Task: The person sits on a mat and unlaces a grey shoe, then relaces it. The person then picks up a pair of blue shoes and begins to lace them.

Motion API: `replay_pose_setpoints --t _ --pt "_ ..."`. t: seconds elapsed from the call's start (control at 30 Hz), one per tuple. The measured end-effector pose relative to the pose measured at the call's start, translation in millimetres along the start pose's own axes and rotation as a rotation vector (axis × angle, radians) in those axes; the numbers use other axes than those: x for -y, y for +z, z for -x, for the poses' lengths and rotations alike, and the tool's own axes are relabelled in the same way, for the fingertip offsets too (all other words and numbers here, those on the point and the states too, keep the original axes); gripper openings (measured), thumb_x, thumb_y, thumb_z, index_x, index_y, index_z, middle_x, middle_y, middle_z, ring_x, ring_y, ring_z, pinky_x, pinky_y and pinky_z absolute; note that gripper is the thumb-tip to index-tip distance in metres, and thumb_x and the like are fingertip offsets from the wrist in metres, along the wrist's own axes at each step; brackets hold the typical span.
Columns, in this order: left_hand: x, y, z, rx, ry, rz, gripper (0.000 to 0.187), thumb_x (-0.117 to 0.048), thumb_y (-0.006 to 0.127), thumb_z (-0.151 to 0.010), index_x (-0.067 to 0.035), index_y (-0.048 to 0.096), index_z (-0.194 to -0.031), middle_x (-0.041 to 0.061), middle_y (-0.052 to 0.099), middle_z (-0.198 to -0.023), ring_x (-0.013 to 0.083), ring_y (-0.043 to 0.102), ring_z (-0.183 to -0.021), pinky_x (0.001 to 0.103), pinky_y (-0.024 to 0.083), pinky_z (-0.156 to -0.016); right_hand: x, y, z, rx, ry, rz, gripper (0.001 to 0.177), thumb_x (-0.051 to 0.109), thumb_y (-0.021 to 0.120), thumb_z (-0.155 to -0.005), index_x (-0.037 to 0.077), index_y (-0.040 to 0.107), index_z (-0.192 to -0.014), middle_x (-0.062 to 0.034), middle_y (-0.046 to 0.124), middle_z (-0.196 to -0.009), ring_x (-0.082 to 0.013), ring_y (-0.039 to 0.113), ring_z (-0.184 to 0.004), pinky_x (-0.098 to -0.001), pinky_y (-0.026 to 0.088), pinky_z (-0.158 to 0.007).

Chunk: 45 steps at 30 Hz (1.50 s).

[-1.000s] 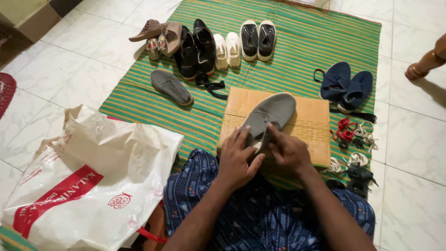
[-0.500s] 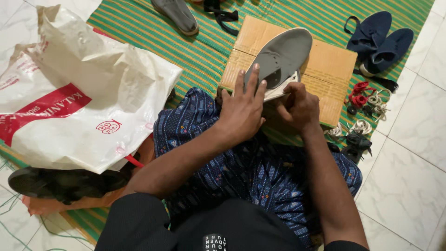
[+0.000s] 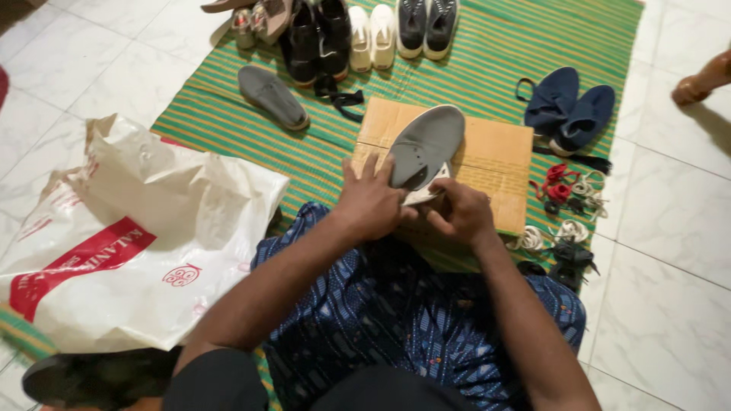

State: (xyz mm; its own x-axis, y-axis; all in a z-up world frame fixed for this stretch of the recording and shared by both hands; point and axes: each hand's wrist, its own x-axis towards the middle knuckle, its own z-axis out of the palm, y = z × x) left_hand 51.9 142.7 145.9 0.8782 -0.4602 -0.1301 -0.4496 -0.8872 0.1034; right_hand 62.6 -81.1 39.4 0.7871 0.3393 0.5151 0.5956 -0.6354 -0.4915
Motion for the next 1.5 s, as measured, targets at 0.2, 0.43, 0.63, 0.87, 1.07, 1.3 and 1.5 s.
replay_pose_setpoints --t 0.2,0.43,0.63,0.87,1.07,1.3,1.5 --pt "6 24 -17 -0.232 -0.044 0.128 0.038 -0.039 0.064 -0.094 -0.003 0.074 -0.094 0.026 0.066 -0.115 0.043 0.071 -0.093 0.054 0.057 -0.079 7 -2 -3 -0.036 -0.02 -0.039 0.039 0.03 0.08 -0.082 0.013 0.064 -0.113 -0.0085 0.069 -0.082 -0.0252 0.068 -0.065 -0.0373 0.054 -0.061" --pt "36 48 -23 -0.537 -0.037 0.3 0.008 -0.007 0.065 -0.089 -0.002 0.067 -0.094 0.021 0.07 -0.092 0.0457 0.069 -0.082 0.055 0.055 -0.073 0 1 3 -0.113 -0.037 -0.039 0.021 0.03 0.078 -0.094 0.01 0.07 -0.094 -0.0093 0.067 -0.078 -0.026 0.066 -0.066 -0.0372 0.052 -0.062" --pt "33 35 -36 -0.474 0.005 0.043 0.014 -0.014 0.068 -0.077 -0.006 0.077 -0.083 0.017 0.062 -0.14 0.04 0.065 -0.109 0.053 0.057 -0.073 -1 1 -5 -0.071 0.022 -0.109 0.023 0.028 0.075 -0.095 0.009 0.069 -0.085 -0.0079 0.065 -0.073 -0.0232 0.064 -0.061 -0.0361 0.051 -0.059" --pt "27 31 -39 -0.365 0.097 -0.168 0.032 -0.037 0.074 -0.077 -0.007 0.082 -0.087 0.016 0.049 -0.154 0.0405 0.044 -0.14 0.061 0.052 -0.081 10 -7 -3 -0.094 0.014 -0.086 0.02 0.03 0.076 -0.092 0.012 0.07 -0.084 -0.0071 0.066 -0.073 -0.025 0.064 -0.063 -0.0384 0.051 -0.06" --pt "25 28 -24 -0.214 0.051 -0.139 0.019 -0.028 0.072 -0.084 -0.025 0.082 -0.1 0.019 0.035 -0.164 0.0432 0.039 -0.146 0.059 0.053 -0.086 12 -9 -5 -0.063 0.032 -0.101 0.021 0.03 0.075 -0.093 0.012 0.068 -0.085 -0.0067 0.066 -0.074 -0.0245 0.065 -0.064 -0.0387 0.051 -0.06" --pt "15 22 -22 -0.299 0.001 0.244 0.1 -0.015 0.075 -0.077 -0.011 0.028 -0.165 0.034 0.021 -0.166 0.0506 0.044 -0.136 0.056 0.053 -0.088 15 -13 -9 -0.055 0.06 -0.127 0.022 0.031 0.076 -0.092 0.011 0.068 -0.085 -0.0061 0.067 -0.075 -0.0238 0.066 -0.064 -0.0381 0.051 -0.06" --pt "19 39 -22 -0.547 0.265 0.15 0.026 -0.019 0.078 -0.095 -0.01 0.067 -0.117 0.021 0.034 -0.171 0.04 0.047 -0.15 0.05 0.05 -0.116 4 -12 -6 -0.027 0.083 -0.217 0.024 0.031 0.079 -0.087 0.012 0.071 -0.098 -0.0058 0.068 -0.08 -0.0202 0.068 -0.068 -0.0337 0.054 -0.064"
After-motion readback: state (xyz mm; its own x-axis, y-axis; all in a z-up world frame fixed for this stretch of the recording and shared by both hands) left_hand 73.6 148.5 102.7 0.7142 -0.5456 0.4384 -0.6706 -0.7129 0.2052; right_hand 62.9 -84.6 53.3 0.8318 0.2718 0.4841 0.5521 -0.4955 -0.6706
